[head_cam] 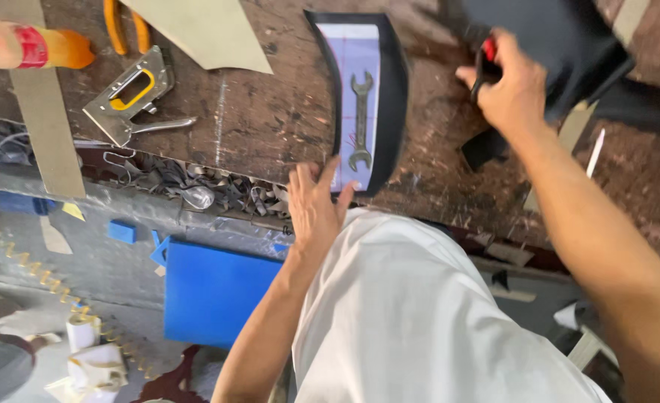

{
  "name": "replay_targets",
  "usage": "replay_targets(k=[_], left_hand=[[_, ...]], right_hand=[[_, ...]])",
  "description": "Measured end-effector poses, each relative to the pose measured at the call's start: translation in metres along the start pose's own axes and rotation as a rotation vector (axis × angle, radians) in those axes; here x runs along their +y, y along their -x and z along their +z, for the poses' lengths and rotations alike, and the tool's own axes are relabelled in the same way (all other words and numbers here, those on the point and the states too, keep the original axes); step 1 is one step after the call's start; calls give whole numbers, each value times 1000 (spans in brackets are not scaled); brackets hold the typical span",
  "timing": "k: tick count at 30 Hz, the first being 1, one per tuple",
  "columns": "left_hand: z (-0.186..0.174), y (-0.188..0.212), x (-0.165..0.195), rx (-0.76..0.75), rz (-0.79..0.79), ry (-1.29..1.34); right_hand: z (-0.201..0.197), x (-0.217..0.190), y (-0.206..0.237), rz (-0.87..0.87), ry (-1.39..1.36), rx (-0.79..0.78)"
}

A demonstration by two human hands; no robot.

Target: The person places a paper template on a black sheet of material, secures it with a wrench, and uses a ruler and marker to trace a straight line. They then use scissors to cut the black material along the traced line and trim a separate beige piece of material.

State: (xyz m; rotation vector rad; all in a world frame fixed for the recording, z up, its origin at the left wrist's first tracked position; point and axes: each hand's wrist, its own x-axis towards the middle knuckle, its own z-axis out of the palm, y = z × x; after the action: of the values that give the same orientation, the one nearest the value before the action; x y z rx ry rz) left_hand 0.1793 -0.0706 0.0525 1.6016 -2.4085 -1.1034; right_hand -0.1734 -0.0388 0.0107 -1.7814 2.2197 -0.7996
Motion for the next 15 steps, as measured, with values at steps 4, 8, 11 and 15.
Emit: replay_targets(k=[4, 8, 11, 15], left_hand=[[5, -13, 8, -7, 366, -64], [12, -41, 6, -155, 642, -189], [16, -62, 3, -249, 756, -214], [21, -82, -4, -296, 815, -266]], right_hand=[[-30, 19, 29, 185, -56, 19], [-46, -13, 82, 299, -352, -115], [-38, -59, 143, 670, -509, -326], [7, -124, 221, 1019, -771, -425]])
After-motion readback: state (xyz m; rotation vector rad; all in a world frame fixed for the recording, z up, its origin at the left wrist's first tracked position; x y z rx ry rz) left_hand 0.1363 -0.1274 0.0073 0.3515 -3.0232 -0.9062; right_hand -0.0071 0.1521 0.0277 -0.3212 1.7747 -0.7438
